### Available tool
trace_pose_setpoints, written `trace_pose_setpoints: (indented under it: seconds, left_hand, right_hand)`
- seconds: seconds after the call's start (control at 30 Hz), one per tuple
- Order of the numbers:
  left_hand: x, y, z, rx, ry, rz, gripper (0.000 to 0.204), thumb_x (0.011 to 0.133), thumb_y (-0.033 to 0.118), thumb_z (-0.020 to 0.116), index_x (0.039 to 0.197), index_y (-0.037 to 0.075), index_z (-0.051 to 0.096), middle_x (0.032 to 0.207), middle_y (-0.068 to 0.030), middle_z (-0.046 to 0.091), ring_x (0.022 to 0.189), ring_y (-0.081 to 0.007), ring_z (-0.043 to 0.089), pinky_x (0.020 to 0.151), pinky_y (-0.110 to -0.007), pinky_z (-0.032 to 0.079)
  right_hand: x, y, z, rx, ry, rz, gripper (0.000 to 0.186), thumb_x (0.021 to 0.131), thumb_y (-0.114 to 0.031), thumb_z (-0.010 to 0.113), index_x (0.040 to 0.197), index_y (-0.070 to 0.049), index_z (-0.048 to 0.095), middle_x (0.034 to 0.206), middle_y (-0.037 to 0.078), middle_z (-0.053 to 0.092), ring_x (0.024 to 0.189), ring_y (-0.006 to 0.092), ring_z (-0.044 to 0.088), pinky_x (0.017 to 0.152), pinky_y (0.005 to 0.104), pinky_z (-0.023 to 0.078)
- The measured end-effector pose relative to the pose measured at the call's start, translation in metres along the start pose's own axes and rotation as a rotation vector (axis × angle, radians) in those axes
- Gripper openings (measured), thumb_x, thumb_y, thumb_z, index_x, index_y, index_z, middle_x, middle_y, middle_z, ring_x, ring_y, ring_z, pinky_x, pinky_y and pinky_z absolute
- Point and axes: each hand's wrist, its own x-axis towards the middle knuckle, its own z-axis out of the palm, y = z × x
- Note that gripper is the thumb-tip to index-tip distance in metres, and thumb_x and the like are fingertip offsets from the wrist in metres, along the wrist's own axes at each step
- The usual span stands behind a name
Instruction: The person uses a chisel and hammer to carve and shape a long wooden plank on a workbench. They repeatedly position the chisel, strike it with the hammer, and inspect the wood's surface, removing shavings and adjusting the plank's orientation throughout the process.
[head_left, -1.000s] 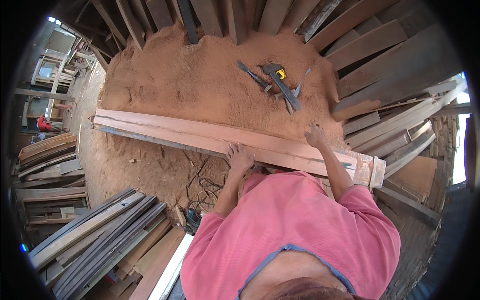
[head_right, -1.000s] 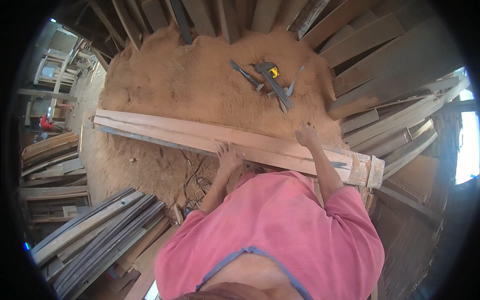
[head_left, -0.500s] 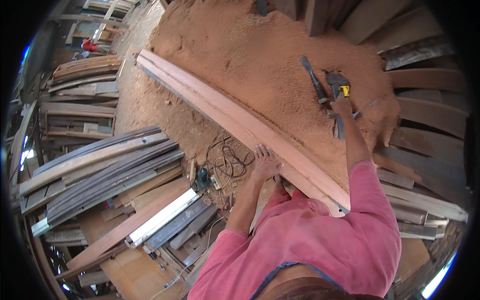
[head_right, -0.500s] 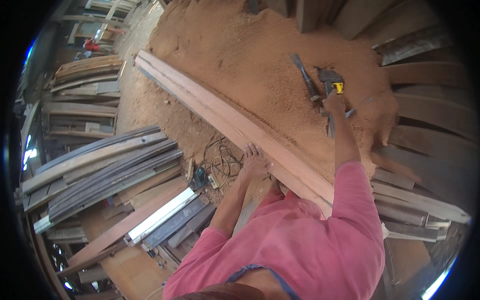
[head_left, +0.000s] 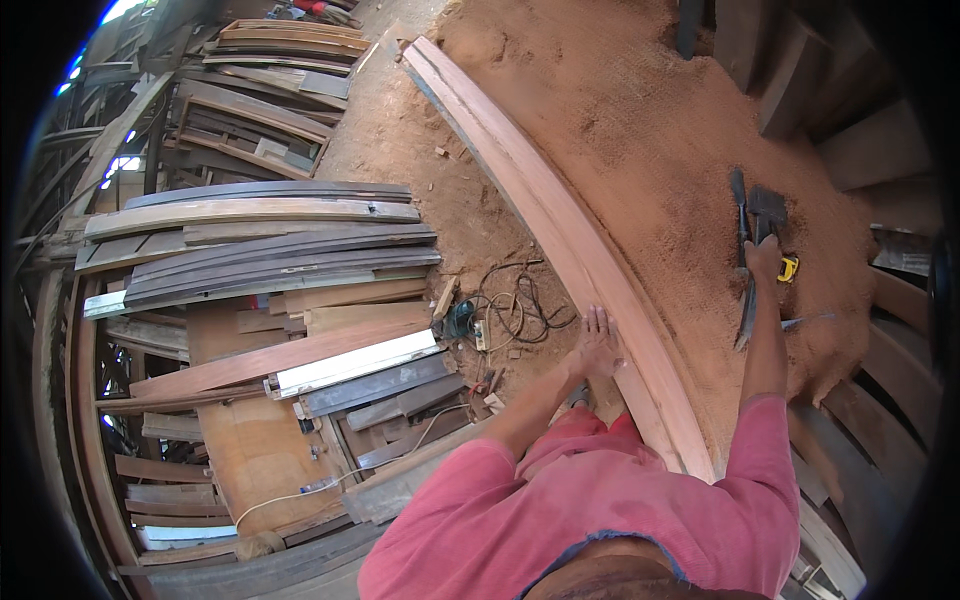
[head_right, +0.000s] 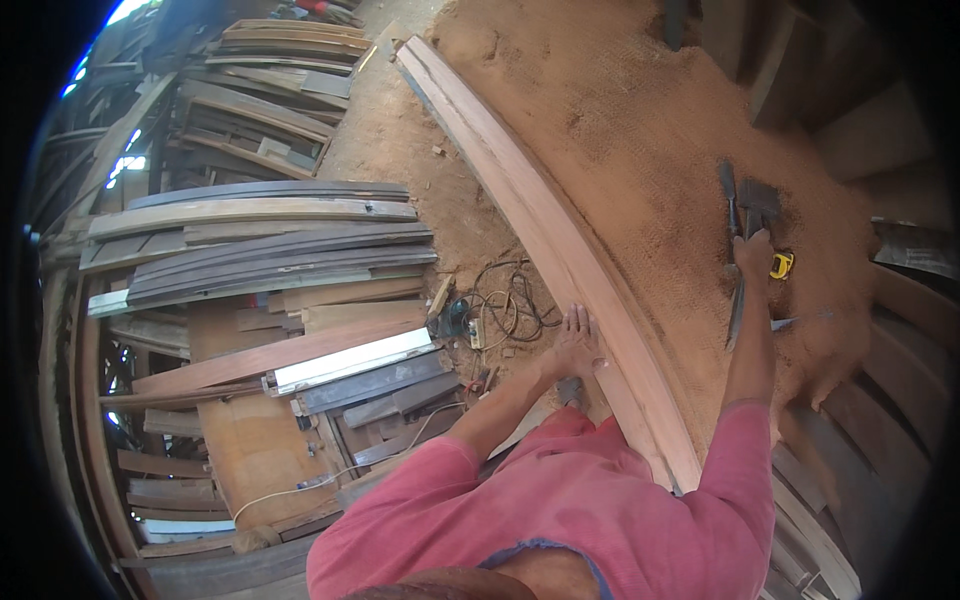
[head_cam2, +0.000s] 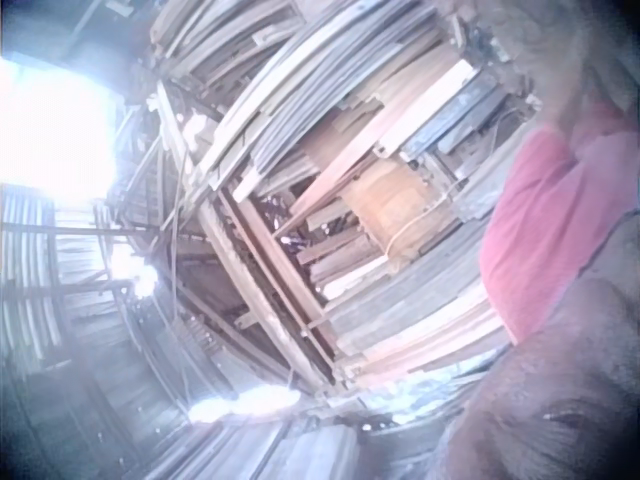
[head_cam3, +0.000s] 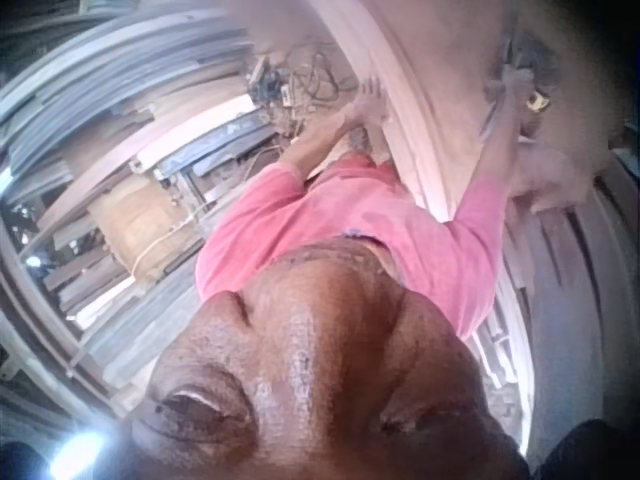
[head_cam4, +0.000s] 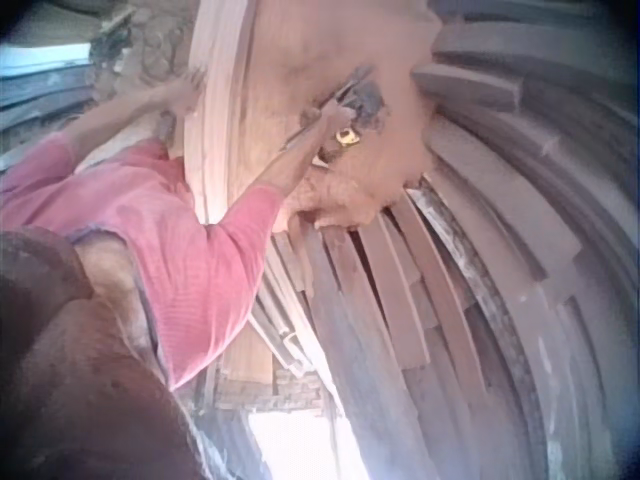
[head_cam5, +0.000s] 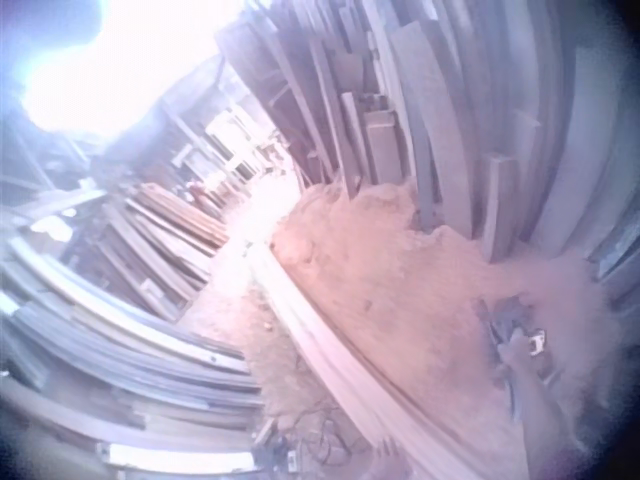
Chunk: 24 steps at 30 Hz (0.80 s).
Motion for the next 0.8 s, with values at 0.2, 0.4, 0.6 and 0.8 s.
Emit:
trace_pose_setpoints:
  seconds: [0.2,0.4,0.6,0.8]
  left_hand:
    - [0.001,0.004,0.006,0.040,0.008,-0.007,0.105,0.087,0.052,0.063,0.148,-0.022,0.021,0.153,-0.0519,0.011,0.146,-0.0661,0.006,0.121,-0.066,0.008]
    - [-0.001,0.005,0.007,-0.011,0.012,-0.013,0.103,0.088,0.050,0.061,0.149,-0.021,0.020,0.153,-0.0518,0.009,0.145,-0.0673,0.003,0.120,-0.069,0.003]
    - [0.004,0.007,-0.007,-0.051,-0.005,0.018,0.104,0.088,0.047,0.062,0.149,-0.022,0.015,0.154,-0.0518,0.004,0.144,-0.0691,-0.001,0.117,-0.073,0.001]
    - [0.000,-0.004,0.016,-0.057,0.081,0.031,0.108,0.087,0.051,0.064,0.148,-0.024,0.017,0.153,-0.0524,0.003,0.144,-0.0692,-0.002,0.116,-0.074,0.004]
  right_hand:
    - [-0.023,-0.018,0.012,-0.086,0.016,-0.013,0.066,0.087,-0.029,0.075,0.132,0.008,0.045,0.127,0.031,0.062,0.121,0.0445,0.061,0.104,0.0507,0.049]
    - [0.003,-0.004,0.046,-0.145,0.021,0.042,0.067,0.081,-0.024,0.077,0.133,0.006,0.047,0.129,0.027,0.063,0.119,0.0387,0.064,0.101,0.0473,0.051]
    - [0.055,0.030,0.049,0.037,-0.260,0.113,0.056,0.071,-0.023,0.076,0.113,0.011,0.061,0.117,0.026,0.068,0.110,0.0314,0.068,0.088,0.0420,0.053]
    - [-0.051,0.000,0.068,0.219,0.032,0.055,0.061,0.066,-0.025,0.076,0.114,0.013,0.067,0.110,0.030,0.069,0.100,0.0336,0.071,0.079,0.0411,0.056]
